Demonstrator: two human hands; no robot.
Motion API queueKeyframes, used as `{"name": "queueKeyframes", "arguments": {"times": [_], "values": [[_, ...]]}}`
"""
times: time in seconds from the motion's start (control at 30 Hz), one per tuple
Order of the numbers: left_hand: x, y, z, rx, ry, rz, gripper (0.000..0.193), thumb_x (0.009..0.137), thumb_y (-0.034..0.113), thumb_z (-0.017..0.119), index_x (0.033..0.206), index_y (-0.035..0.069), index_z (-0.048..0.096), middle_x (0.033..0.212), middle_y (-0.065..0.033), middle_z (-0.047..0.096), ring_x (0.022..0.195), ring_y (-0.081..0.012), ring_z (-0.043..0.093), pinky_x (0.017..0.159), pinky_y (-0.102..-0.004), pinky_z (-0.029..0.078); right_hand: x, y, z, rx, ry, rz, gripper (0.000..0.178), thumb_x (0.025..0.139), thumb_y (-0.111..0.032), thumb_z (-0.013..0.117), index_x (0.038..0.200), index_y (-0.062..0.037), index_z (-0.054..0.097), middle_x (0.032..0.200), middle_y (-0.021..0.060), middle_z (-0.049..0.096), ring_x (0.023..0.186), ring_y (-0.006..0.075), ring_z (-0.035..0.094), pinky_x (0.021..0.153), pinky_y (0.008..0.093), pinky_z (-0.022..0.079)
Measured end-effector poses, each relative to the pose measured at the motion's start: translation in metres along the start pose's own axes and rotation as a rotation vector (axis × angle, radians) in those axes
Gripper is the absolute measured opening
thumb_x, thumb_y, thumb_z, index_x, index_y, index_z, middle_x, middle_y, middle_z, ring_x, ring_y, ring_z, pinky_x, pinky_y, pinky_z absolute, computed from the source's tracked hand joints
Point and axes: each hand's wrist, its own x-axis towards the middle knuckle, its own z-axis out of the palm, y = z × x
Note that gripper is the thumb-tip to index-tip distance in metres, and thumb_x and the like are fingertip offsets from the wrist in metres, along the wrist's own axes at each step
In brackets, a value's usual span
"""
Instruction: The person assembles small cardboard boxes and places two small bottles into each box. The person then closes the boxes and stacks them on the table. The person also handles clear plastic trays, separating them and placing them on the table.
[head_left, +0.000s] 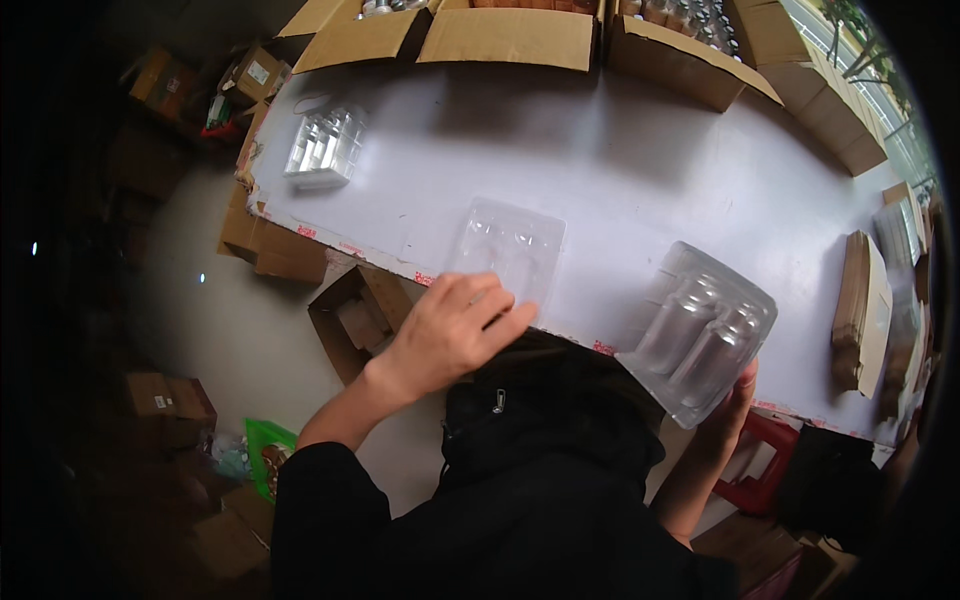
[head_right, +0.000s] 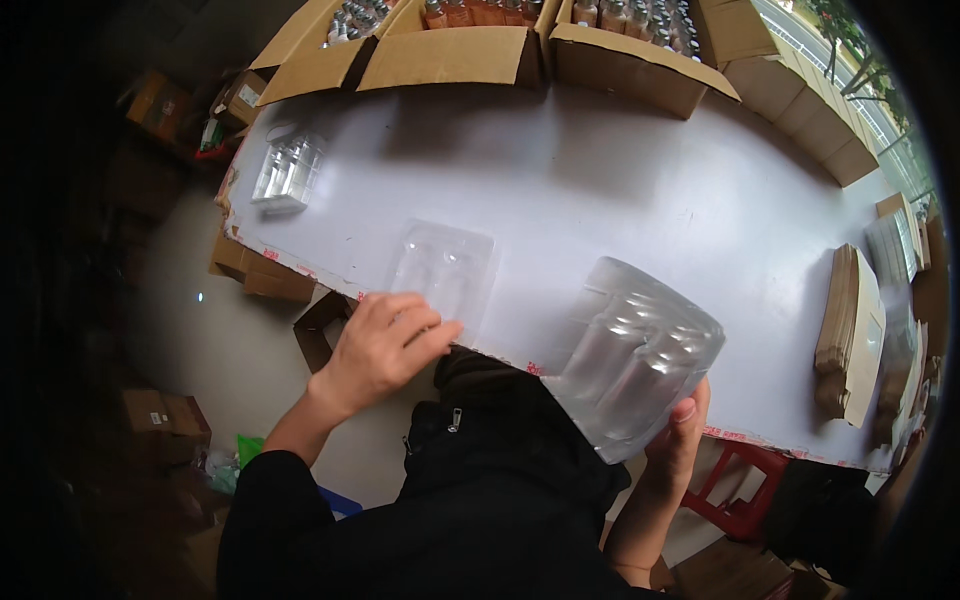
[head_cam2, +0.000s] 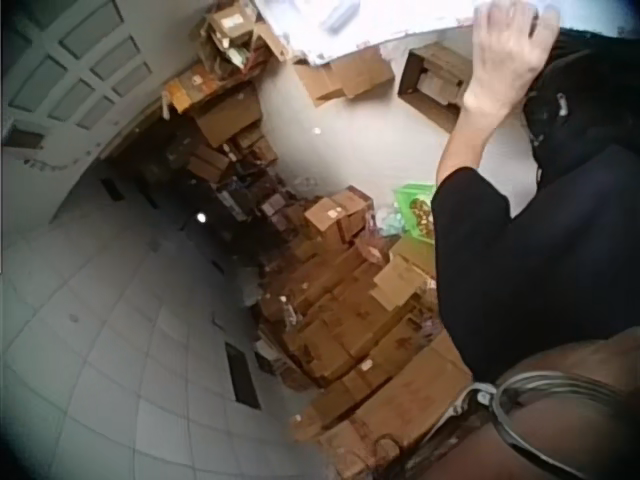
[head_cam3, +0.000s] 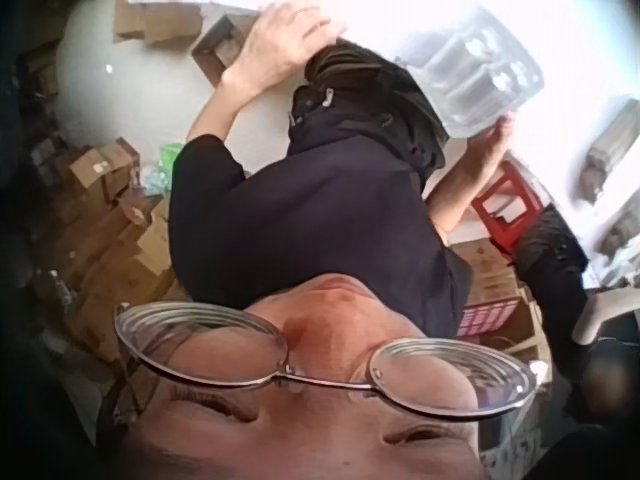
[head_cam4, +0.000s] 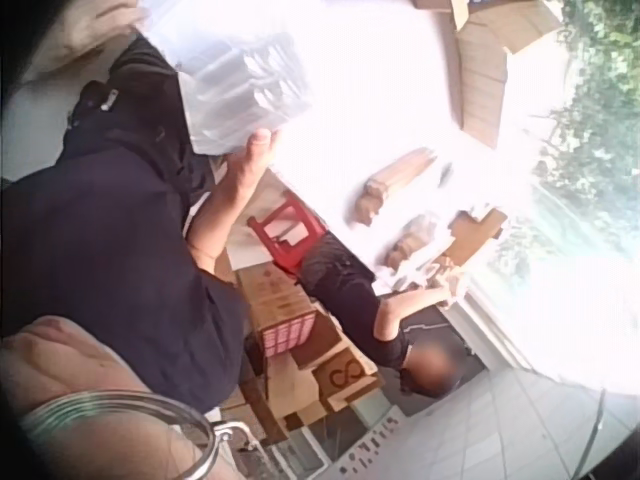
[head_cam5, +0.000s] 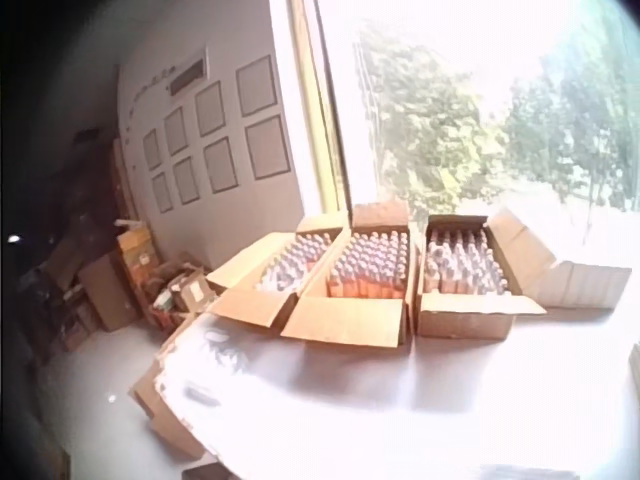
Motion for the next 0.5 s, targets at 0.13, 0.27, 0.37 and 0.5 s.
{"name": "queueKeyframes", "arguments": {"times": [0.13,0.27,0.37,0.5], "values": [[-0.012,0.009,-0.004,-0.024,0.166,-0.021,0.026,0.065,0.009,0.070,0.090,0.006,0.064,0.080,-0.0010,0.059,0.079,-0.0199,0.056,0.065,-0.0294,0.047,0.005,0.004,-0.001,-0.014,-0.016,0.001,0.087,0.071,-0.066,0.058,0.121,0.0044,0.043,0.111,0.0118,0.052,0.101,0.0197,0.052,0.085,0.0317,0.042],[-0.002,0.003,-0.024,-0.173,0.293,-0.129,0.030,0.070,0.016,0.071,0.094,0.000,0.064,0.080,-0.0058,0.065,0.079,-0.0244,0.059,0.064,-0.0310,0.050,0.009,0.011,-0.009,0.023,-0.149,-0.052,0.075,0.079,-0.056,0.054,0.126,0.0008,0.040,0.120,0.0119,0.048,0.109,0.0220,0.049,0.091,0.0349,0.041],[0.002,-0.006,-0.027,-0.186,0.321,-0.143,0.037,0.080,0.027,0.063,0.102,-0.002,0.062,0.084,-0.0092,0.066,0.081,-0.0264,0.060,0.066,-0.0312,0.049,0.009,0.015,-0.014,0.053,-0.195,-0.072,0.071,0.082,-0.052,0.054,0.128,-0.0005,0.039,0.124,0.0122,0.047,0.113,0.0231,0.048,0.094,0.0364,0.040],[0.010,-0.009,-0.021,-0.184,0.291,-0.154,0.041,0.085,0.033,0.055,0.108,0.000,0.061,0.084,-0.0080,0.065,0.081,-0.0265,0.059,0.066,-0.0322,0.049,0.007,0.019,-0.015,0.038,-0.178,-0.100,0.075,0.080,-0.056,0.055,0.128,0.0005,0.040,0.123,0.0123,0.048,0.111,0.0229,0.048,0.093,0.0363,0.040]]}}
